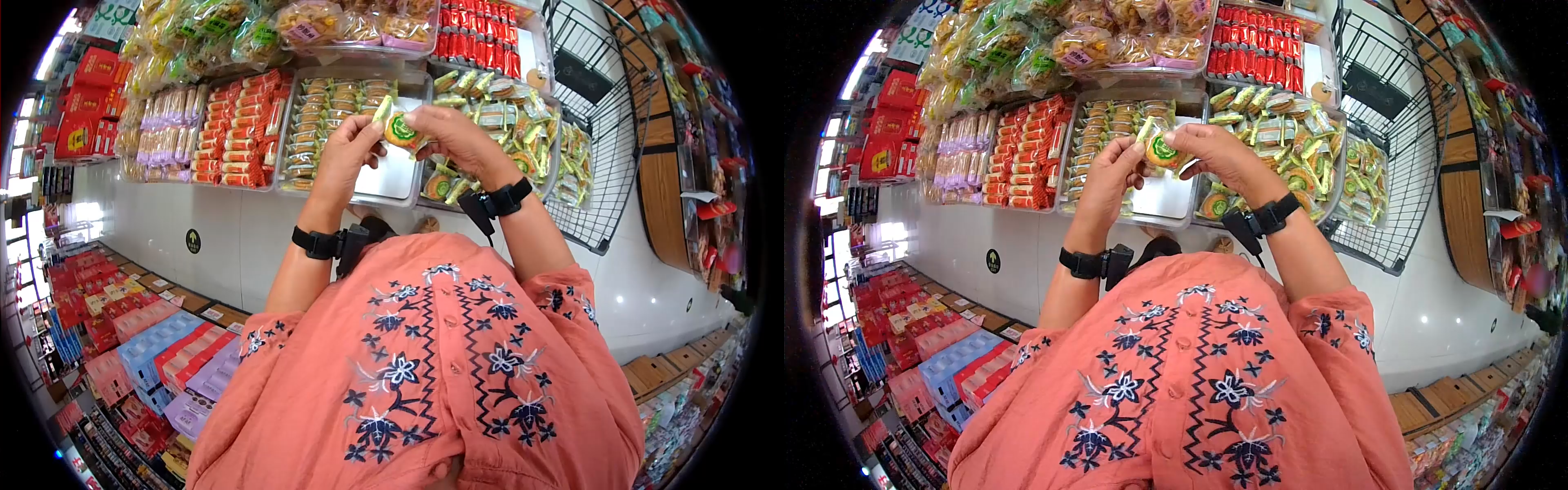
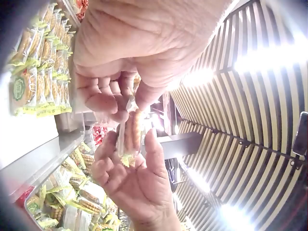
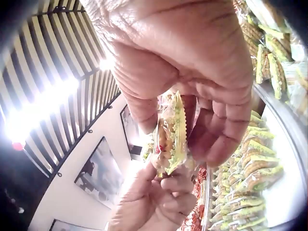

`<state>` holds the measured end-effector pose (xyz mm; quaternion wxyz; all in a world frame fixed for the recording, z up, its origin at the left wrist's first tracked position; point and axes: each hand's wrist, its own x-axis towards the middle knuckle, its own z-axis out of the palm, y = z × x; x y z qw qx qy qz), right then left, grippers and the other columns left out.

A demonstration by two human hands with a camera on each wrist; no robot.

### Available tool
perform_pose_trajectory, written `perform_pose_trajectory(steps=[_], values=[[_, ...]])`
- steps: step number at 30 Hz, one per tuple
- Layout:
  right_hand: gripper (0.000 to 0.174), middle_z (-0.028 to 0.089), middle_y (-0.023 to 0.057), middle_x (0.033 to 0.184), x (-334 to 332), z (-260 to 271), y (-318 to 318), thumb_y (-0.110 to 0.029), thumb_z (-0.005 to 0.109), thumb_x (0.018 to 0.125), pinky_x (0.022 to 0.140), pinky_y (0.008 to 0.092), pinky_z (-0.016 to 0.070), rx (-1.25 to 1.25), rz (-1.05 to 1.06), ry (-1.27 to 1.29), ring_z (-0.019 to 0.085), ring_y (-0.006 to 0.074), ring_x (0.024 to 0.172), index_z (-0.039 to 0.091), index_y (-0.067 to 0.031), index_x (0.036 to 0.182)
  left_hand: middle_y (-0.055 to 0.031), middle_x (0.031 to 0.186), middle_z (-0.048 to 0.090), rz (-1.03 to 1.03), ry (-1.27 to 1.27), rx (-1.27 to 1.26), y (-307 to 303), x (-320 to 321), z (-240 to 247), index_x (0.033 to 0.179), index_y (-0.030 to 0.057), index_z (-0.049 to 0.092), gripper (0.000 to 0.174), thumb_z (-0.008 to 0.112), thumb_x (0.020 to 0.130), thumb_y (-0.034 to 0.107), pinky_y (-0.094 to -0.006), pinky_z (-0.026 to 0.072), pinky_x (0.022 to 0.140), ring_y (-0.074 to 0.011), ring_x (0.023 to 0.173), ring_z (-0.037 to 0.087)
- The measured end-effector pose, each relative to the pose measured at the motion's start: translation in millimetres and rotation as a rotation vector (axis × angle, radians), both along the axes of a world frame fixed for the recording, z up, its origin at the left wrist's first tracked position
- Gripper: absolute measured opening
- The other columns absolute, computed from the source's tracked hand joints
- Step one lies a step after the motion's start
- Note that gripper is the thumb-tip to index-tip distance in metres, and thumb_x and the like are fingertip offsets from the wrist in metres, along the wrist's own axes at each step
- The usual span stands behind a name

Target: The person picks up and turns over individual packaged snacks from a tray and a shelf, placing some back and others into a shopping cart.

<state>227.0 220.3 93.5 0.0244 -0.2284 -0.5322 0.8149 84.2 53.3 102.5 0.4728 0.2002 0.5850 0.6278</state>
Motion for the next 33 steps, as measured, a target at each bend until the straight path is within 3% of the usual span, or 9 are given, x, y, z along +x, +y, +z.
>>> perform_pose_trajectory(steps=[6, 9, 14, 17, 20, 24, 27, 28, 33], values=[[0.029, 0.068, 0.0045, 0.103, -8, -12, -8, -0.028, 0.072, 0.095, 0.077, 0.0320, 0.0600, -0.103, -0.123, 0.085, 0.069, 0.0141, 0.094, 0.064, -0.0050, 0.111, -0.0019, 0.092, 0.065, 0.046, 0.009, -0.022, 1, 3, 0, 0.112, 0.0044, 0.061, 0.031, 0.068, 0.098, 0.031, -0.0229, 0.0462, 0.063, -0.0078, 0.076, 0.060], [0.029, 0.068, 0.0056, 0.107, -13, -32, -15, -0.023, 0.072, 0.095, 0.081, 0.0333, 0.0606, -0.139, -0.095, 0.088, 0.069, 0.0155, 0.097, 0.062, -0.0042, 0.114, -0.0024, 0.089, 0.064, -0.117, 0.267, -0.173, -6, -1, -14, 0.108, 0.0030, 0.062, 0.033, 0.071, 0.095, 0.032, -0.0231, 0.0453, 0.062, -0.0075, 0.075, 0.059], [0.040, 0.065, 0.0078, 0.110, -7, -44, -23, -0.021, 0.068, 0.095, 0.083, 0.0320, 0.0582, 0.072, -0.054, -0.127, 0.067, 0.0170, 0.097, 0.056, 0.0017, 0.127, -0.0114, 0.089, 0.069, -0.088, 0.708, -0.266, -24, -16, -42, 0.106, -0.0033, 0.067, 0.038, 0.076, 0.087, 0.028, -0.0369, 0.0497, 0.071, -0.0238, 0.079, 0.064], [0.041, 0.065, 0.0092, 0.111, -6, -55, -24, -0.021, 0.066, 0.096, 0.083, 0.0315, 0.0581, 0.149, -0.072, -0.178, 0.067, 0.0173, 0.097, 0.056, 0.0033, 0.127, -0.0157, 0.089, 0.066, -0.155, 1.166, -0.306, -35, -26, -38, 0.096, -0.0004, 0.063, 0.021, 0.071, 0.083, 0.014, -0.0431, 0.0486, 0.073, -0.0353, 0.083, 0.061], [0.043, 0.066, 0.0121, 0.106, -9, -54, -32, -0.023, 0.065, 0.096, 0.076, 0.0333, 0.0589, 0.221, -0.042, -0.209, 0.069, 0.0200, 0.091, 0.054, 0.0049, 0.128, -0.0148, 0.087, 0.065, -0.236, 1.487, -0.239, -32, -22, -35, 0.090, 0.0029, 0.060, 0.014, 0.068, 0.081, 0.009, -0.0458, 0.0489, 0.074, -0.0362, 0.086, 0.060], [0.044, 0.068, 0.0145, 0.103, -15, -70, -40, -0.022, 0.063, 0.095, 0.071, 0.0346, 0.0589, 0.351, 0.047, -0.238, 0.071, 0.0207, 0.084, 0.054, 0.0052, 0.128, -0.0120, 0.086, 0.064, -0.303, 1.608, -0.181, -24, -16, -61, 0.090, 0.0074, 0.060, 0.012, 0.067, 0.080, 0.008, -0.0452, 0.0499, 0.074, -0.0324, 0.087, 0.061], [0.044, 0.069, 0.0150, 0.103, -18, -75, -43, -0.023, 0.062, 0.093, 0.071, 0.0337, 0.0586, 0.500, 0.181, -0.313, 0.071, 0.0194, 0.084, 0.056, 0.0045, 0.127, -0.0121, 0.092, 0.064, -0.395, 1.680, -0.260, -24, -18, -75, 0.104, 0.0087, 0.063, 0.021, 0.067, 0.083, 0.011, -0.0452, 0.0496, 0.078, -0.0333, 0.091, 0.060], [0.044, 0.070, 0.0146, 0.101, -20, -73, -45, -0.023, 0.062, 0.091, 0.071, 0.0333, 0.0582, 0.637, 0.219, -0.351, 0.071, 0.0187, 0.082, 0.058, 0.0041, 0.125, -0.0114, 0.093, 0.063, -0.389, 1.699, -0.255, -24, -19, -78, 0.104, 0.0093, 0.063, 0.021, 0.067, 0.083, 0.011, -0.0447, 0.0494, 0.078, -0.0327, 0.091, 0.060], [0.037, 0.070, 0.0149, 0.092, -31, -101, -51, -0.023, 0.058, 0.089, 0.068, 0.0362, 0.0569, 0.585, 0.290, -0.297, 0.069, 0.0225, 0.077, 0.062, 0.0036, 0.116, -0.0115, 0.097, 0.058, -0.360, 1.732, -0.248, -20, -20, -90, 0.093, 0.0099, 0.061, 0.012, 0.065, 0.082, 0.010, -0.0437, 0.0476, 0.079, -0.0315, 0.094, 0.057]])
